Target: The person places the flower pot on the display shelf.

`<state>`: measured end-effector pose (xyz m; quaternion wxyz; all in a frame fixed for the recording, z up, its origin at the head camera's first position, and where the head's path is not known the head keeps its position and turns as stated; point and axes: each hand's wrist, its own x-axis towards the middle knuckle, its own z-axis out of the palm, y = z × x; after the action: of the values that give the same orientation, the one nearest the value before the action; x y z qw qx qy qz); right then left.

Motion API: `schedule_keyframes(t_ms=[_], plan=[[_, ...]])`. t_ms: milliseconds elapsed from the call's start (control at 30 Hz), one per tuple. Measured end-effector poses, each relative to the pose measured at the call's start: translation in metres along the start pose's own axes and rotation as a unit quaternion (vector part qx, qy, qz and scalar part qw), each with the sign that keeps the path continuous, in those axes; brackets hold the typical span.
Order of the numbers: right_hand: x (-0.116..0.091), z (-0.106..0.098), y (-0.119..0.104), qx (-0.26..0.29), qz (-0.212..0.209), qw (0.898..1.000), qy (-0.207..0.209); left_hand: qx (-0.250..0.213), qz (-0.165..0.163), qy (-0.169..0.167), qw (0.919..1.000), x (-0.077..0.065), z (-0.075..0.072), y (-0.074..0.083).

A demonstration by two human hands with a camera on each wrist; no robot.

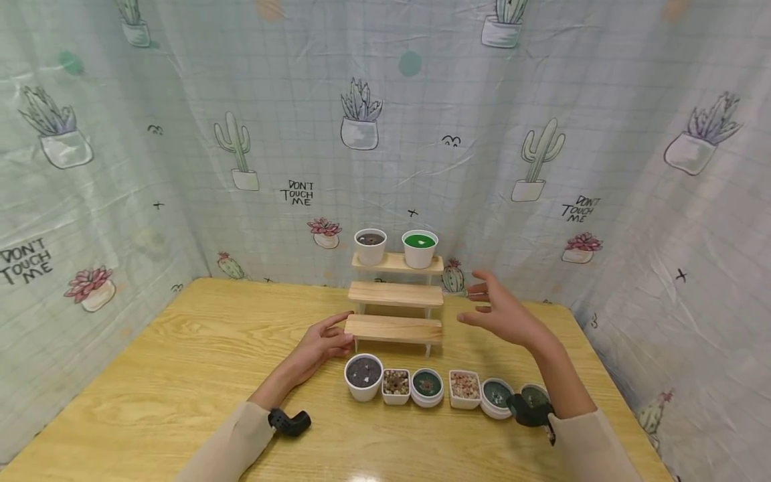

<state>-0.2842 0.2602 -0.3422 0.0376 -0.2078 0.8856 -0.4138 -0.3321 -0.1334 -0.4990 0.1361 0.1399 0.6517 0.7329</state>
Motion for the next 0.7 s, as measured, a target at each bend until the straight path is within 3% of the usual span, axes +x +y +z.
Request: schedule_keyframes(t_ms=[433,700], plan=[[-0.047,-0.002,0.038,0.042,-0.033,0.998,0.015,-0.001,0.000,0.005,1.0000,0.001,0.000,-0.001],[-0.064,-0.004,0.058,0.076,-0.033,0.996,-0.021,-0.002,-0.002,0.001,1.0000,0.000,0.000,0.000]])
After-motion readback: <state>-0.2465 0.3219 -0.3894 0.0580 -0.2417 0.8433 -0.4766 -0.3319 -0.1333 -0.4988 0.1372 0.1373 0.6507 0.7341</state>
